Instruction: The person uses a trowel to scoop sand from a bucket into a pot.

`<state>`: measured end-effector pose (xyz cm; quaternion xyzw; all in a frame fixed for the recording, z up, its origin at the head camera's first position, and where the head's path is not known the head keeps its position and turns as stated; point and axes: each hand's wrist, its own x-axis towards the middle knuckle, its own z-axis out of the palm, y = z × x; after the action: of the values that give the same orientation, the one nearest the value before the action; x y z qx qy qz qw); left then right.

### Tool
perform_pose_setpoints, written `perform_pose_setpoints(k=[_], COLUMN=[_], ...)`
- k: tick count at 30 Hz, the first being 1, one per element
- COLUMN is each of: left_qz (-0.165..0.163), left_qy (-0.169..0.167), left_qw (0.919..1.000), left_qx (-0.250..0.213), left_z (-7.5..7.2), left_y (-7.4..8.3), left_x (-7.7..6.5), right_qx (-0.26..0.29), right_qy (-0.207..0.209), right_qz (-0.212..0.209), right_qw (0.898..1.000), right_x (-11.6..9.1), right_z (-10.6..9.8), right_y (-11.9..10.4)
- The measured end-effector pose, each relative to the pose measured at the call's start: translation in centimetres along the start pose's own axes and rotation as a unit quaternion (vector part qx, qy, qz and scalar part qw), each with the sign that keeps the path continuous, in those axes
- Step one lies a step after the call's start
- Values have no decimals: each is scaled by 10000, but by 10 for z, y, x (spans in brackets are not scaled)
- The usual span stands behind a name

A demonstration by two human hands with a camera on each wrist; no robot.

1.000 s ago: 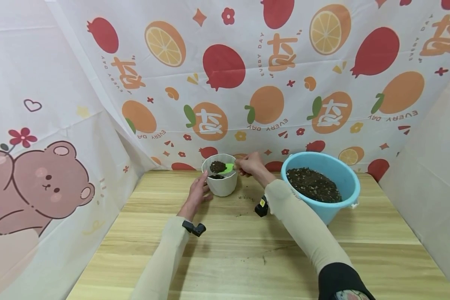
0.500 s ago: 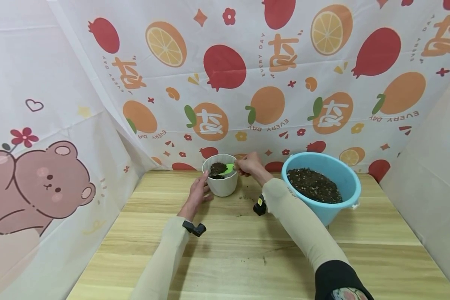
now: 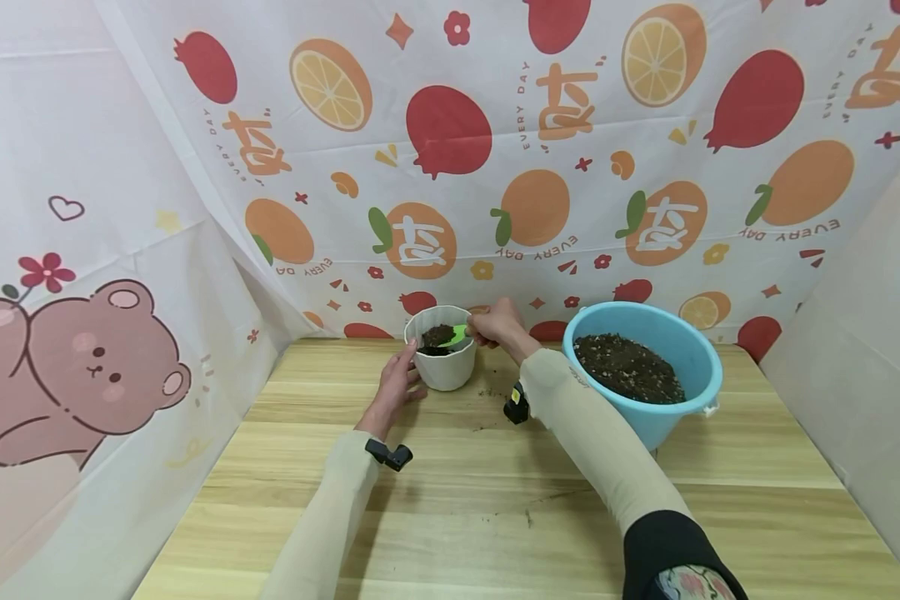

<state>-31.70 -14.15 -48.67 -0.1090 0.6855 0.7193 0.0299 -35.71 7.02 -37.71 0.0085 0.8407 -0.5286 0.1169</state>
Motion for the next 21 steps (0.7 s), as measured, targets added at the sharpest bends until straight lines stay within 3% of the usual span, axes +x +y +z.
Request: perform_pose_setpoints(k=[21], left_qz=[0], left_qy=[-14], left_qw=[10000], left_qx=[24], left_z=[-1], left_y=[0], left_x=[-1], right_qx=[-791], right_qy=[225], right_qz=[-218], right_qw=[9964], right_x=[2], right_z=[8], right_y=[-8])
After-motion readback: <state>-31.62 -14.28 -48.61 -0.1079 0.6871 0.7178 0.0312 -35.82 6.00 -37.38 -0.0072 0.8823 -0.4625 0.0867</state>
